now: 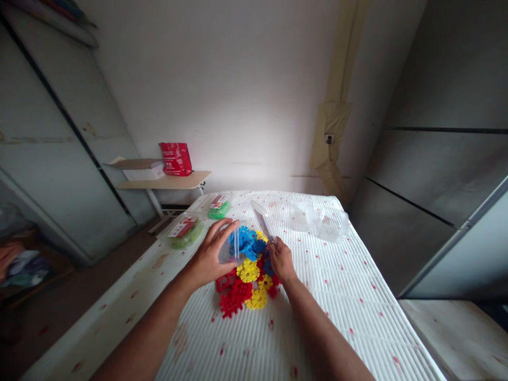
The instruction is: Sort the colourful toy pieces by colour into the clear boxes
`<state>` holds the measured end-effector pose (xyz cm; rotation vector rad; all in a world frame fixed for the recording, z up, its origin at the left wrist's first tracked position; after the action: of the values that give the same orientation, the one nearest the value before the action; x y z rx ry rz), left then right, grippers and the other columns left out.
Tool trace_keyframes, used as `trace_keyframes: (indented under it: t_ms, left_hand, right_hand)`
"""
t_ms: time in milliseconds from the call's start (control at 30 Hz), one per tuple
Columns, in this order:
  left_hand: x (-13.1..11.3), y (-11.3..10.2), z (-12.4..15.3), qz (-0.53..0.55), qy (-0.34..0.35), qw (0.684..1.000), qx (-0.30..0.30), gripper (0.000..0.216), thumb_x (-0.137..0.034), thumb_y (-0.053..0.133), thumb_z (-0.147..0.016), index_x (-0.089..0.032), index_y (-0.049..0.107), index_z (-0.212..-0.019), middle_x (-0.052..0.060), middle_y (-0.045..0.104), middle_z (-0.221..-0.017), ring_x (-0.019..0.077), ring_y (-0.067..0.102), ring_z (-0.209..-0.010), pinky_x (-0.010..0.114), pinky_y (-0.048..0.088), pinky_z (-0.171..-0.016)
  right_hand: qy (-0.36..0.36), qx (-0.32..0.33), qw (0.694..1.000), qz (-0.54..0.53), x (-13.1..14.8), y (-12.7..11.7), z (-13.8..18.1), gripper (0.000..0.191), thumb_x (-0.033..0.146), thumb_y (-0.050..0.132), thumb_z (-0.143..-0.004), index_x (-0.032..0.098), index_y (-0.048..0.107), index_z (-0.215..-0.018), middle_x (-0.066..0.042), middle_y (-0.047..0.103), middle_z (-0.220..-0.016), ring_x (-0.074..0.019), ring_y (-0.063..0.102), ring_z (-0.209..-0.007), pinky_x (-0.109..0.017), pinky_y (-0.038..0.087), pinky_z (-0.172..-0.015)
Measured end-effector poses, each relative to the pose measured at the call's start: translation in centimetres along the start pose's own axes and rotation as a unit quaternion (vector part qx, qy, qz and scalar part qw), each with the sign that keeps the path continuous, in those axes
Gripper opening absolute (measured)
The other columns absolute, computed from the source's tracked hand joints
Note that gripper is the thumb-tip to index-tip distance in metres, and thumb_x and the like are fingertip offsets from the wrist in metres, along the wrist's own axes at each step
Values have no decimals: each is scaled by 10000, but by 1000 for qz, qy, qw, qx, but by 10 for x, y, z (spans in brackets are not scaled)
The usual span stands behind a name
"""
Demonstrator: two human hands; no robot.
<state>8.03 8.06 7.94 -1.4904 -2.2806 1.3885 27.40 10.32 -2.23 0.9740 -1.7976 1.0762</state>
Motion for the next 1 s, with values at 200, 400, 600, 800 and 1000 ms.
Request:
trace_keyframes:
  t_ms: [200,400,600,800,1000]
  left_hand:
    - [-8,-6,1,-22,33,999,29,865,-102,645,-649,-337,273,-1394,58,283,-1406,276,311,-1308,420,309,-1094]
    - [-19,-14,2,-68,73,994,43,849,-50,606,-668,-323,260,-1394,69,276,-1420,278,279,-1325,444,305,-1093]
    - [-21,-18,-1,-86,85,992,36,833,-64,619,-673,-296,265,-1390,84,276,-1414,273,267,-1332,427,307,-1099]
    - [-30,-23,0,-98,115,988,26,819,-46,609,-681,-295,271,-1385,92,259,-1421,281,252,-1339,451,292,-1101]
    - [-23,-37,0,-56,97,992,-56,851,-88,660,-662,-304,261,-1382,89,289,-1405,295,290,-1317,488,302,-1088]
  right_hand:
    - [9,5,1000,5,3,0,1,377,508,412,-828,171,578,-840,-46,635,-729,-180,577,-669,-283,453,-596]
    - [12,1,1000,-4,-5,2,-1,376,520,425,-810,170,562,-817,-42,625,-696,-175,560,-615,-290,442,-583]
    - [-5,-12,999,32,-5,-2,-2,348,497,411,-817,185,562,-784,-36,615,-691,-172,545,-618,-283,431,-588]
    - [-27,-19,994,101,6,-9,-2,353,462,360,-847,196,588,-889,-55,631,-720,-198,572,-699,-290,424,-640]
    - [-5,-27,990,139,12,-16,-5,333,475,382,-822,213,573,-746,-18,580,-630,-167,534,-596,-268,390,-583]
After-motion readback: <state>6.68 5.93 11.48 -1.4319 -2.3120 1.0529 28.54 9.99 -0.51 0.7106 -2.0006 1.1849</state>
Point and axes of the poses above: each hand's wrist, its own z-axis away from the middle knuckle, its own y-axis out of the palm, x = y × z, the point moved 7 cm from there along -z, towards the middle knuckle
